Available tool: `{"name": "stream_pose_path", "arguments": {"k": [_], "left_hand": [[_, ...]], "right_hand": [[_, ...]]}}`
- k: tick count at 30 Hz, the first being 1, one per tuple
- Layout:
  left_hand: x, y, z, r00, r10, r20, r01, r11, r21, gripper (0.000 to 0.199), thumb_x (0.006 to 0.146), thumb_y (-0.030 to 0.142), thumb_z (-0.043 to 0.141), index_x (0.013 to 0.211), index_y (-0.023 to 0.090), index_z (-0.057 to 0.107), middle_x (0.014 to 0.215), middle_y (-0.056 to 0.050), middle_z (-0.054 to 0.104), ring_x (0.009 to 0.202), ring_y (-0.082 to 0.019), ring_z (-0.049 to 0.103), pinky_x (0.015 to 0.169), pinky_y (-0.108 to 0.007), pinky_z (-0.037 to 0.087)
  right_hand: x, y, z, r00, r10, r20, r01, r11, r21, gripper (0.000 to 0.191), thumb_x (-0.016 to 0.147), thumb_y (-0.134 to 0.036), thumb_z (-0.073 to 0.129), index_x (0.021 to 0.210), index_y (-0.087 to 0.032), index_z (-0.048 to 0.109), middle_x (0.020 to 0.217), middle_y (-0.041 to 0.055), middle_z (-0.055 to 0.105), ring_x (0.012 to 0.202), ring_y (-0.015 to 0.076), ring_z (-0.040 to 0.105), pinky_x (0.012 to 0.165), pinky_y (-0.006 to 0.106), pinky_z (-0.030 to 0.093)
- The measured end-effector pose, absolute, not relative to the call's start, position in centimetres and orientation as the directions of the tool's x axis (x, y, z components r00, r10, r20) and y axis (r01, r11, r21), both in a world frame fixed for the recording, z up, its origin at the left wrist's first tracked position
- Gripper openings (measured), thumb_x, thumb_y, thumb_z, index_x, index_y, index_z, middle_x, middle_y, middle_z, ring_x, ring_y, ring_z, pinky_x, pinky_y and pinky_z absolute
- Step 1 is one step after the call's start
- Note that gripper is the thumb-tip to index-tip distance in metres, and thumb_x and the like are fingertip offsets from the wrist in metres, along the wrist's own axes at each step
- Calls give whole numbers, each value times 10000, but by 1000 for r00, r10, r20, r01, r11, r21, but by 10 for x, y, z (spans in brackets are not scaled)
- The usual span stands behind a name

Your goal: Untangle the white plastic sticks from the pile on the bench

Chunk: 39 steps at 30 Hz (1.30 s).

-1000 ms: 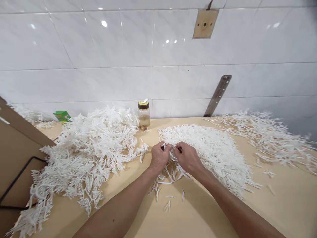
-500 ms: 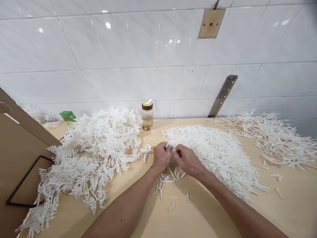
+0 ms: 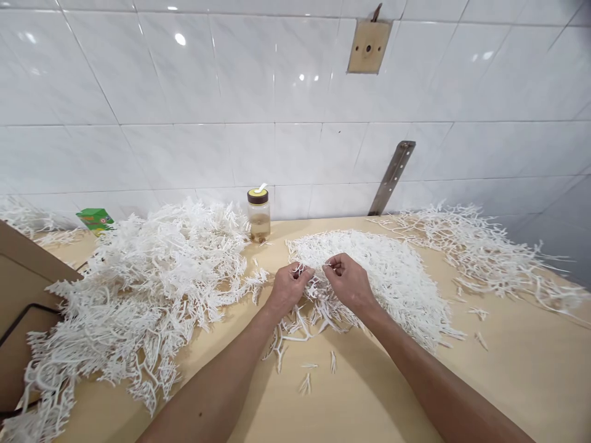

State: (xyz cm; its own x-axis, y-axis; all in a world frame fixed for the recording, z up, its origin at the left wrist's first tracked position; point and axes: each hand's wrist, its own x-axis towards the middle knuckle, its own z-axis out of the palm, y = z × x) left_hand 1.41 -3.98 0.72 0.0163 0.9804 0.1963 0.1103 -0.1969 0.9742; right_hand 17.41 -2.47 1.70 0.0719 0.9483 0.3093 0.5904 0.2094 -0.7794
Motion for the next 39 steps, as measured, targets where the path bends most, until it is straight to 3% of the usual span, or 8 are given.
{"name": "stream_pose_path", "arguments": {"k": [7,15,21,30,39], "left_hand": [[16,-41,9,79,989,127,49,-131,990,380,753,502,651,627,165,528,562,47,415,549,-95,365,539,-238,297],[23,-42,4,53,986,158,46,-160,986,282,736,431,668,728,151,635,641,9,557,588,-112,444,555,-230,338],[21,-44,5,69,981,181,62,-186,981,335,763,464,659,664,158,563,588,37,461,563,-99,389,542,-232,315],[20,-42,7,61,991,118,-37,-116,993,299,712,432,703,724,150,604,628,22,531,583,-106,442,559,-232,342],[21,-40,5,45,998,37,-164,-30,986,345,668,462,750,754,152,625,650,6,576,584,-120,505,562,-238,373]], "right_hand": [[176,-31,28,-61,948,313,590,287,-755,248,800,-265,500,939,-199,694,898,42,736,647,160,623,616,288,465],[170,-37,38,-114,962,249,618,265,-740,293,804,-444,594,901,-187,697,747,44,720,613,175,626,595,287,461],[174,-35,38,-114,964,241,624,258,-738,251,826,-401,558,769,-200,698,700,18,688,599,157,578,570,271,428],[173,-34,34,-91,992,85,410,115,-905,296,813,-447,565,770,-176,678,543,-22,566,422,112,463,418,242,393],[174,-33,35,-102,978,181,538,207,-817,271,809,-419,569,758,-184,694,615,8,644,509,140,538,490,255,415]]}}
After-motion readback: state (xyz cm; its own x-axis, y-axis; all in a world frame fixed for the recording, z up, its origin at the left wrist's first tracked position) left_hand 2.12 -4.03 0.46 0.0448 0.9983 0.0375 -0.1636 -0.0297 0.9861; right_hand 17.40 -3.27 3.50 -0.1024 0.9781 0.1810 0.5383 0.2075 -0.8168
